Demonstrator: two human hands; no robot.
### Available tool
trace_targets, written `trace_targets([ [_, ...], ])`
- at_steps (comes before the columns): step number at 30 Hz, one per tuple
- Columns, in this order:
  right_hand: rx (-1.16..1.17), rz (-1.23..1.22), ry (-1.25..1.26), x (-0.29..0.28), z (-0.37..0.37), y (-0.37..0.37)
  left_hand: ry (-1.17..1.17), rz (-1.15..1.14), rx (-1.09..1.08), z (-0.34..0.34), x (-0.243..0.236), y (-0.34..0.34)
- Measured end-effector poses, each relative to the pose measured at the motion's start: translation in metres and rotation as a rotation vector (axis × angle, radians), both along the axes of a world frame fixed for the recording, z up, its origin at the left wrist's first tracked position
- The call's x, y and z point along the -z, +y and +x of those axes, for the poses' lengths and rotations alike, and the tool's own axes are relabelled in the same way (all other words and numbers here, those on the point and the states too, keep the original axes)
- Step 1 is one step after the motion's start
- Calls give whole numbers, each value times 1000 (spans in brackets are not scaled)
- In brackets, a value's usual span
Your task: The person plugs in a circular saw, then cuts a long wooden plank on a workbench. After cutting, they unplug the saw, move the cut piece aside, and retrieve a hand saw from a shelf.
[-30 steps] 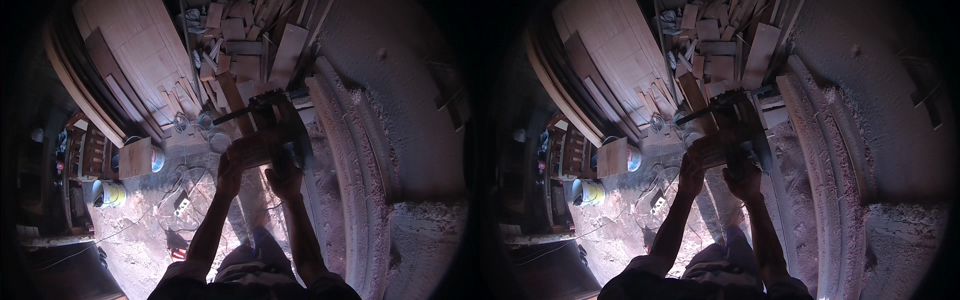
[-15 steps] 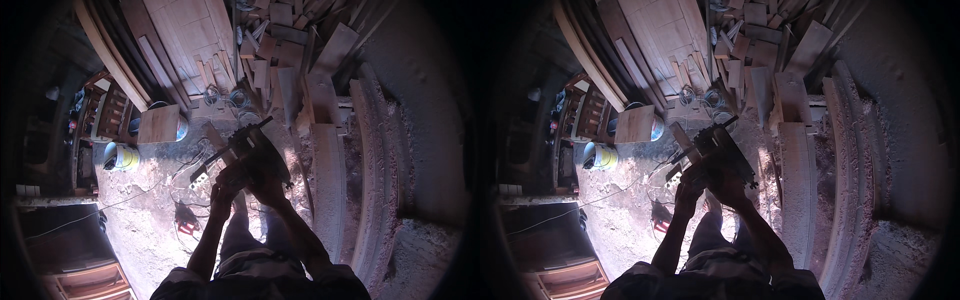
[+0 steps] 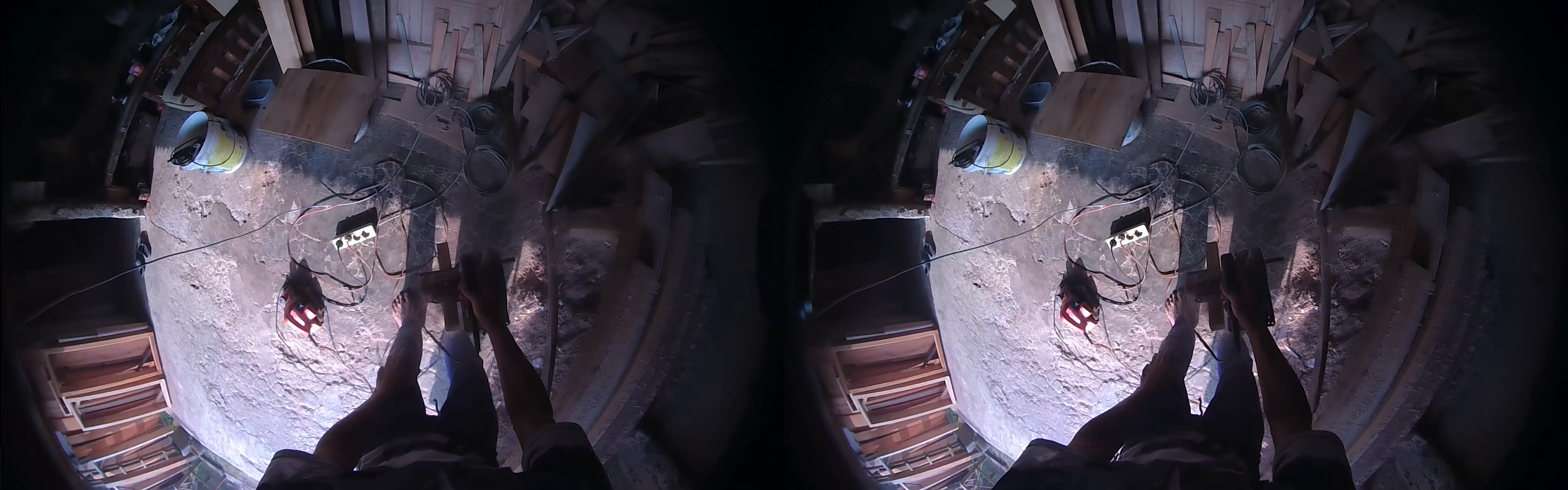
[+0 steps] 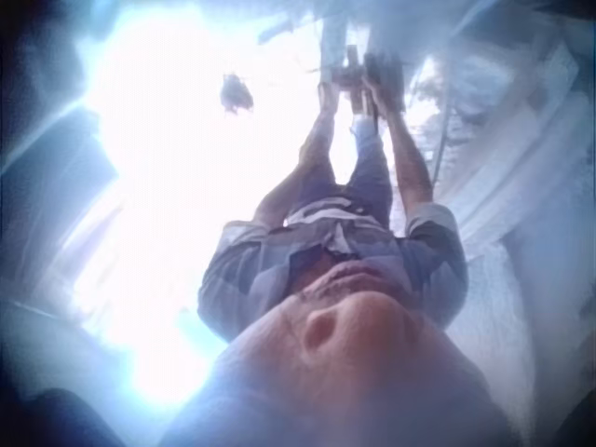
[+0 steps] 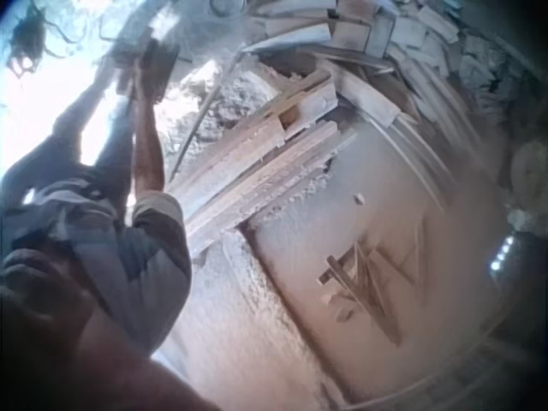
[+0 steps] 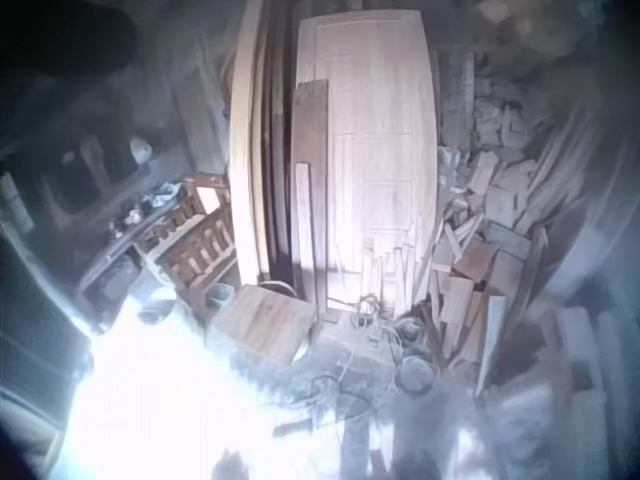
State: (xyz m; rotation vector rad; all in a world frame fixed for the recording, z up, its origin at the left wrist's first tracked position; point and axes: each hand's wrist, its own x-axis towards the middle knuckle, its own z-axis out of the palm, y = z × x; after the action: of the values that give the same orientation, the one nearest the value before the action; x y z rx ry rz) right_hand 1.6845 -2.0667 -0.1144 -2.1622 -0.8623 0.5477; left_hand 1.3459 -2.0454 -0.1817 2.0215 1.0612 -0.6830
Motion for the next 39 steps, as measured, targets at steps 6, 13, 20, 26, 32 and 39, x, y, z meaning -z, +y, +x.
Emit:
trace_targets([
  [6, -385, -301, -432, 113, 17, 44, 35, 122, 30, 14, 28, 12],
  [13, -751, -949, -481, 254, 54, 82, 22, 80, -87, 23, 29, 22],
  [20, -405, -848, -368, 306, 73, 92, 39, -1, -193, 10, 31, 26],
  [26, -388, -912, -437, 347, 59, 106, -24, 19, -303, 13, 26, 30],
  [32, -374, -829, -398, 430, 36, 126, -16, 10, -376, 16, 28, 39],
  [39, -312, -962, -283, 486, -3, 136, -18, 16, -486, 5, 39, 42],
])
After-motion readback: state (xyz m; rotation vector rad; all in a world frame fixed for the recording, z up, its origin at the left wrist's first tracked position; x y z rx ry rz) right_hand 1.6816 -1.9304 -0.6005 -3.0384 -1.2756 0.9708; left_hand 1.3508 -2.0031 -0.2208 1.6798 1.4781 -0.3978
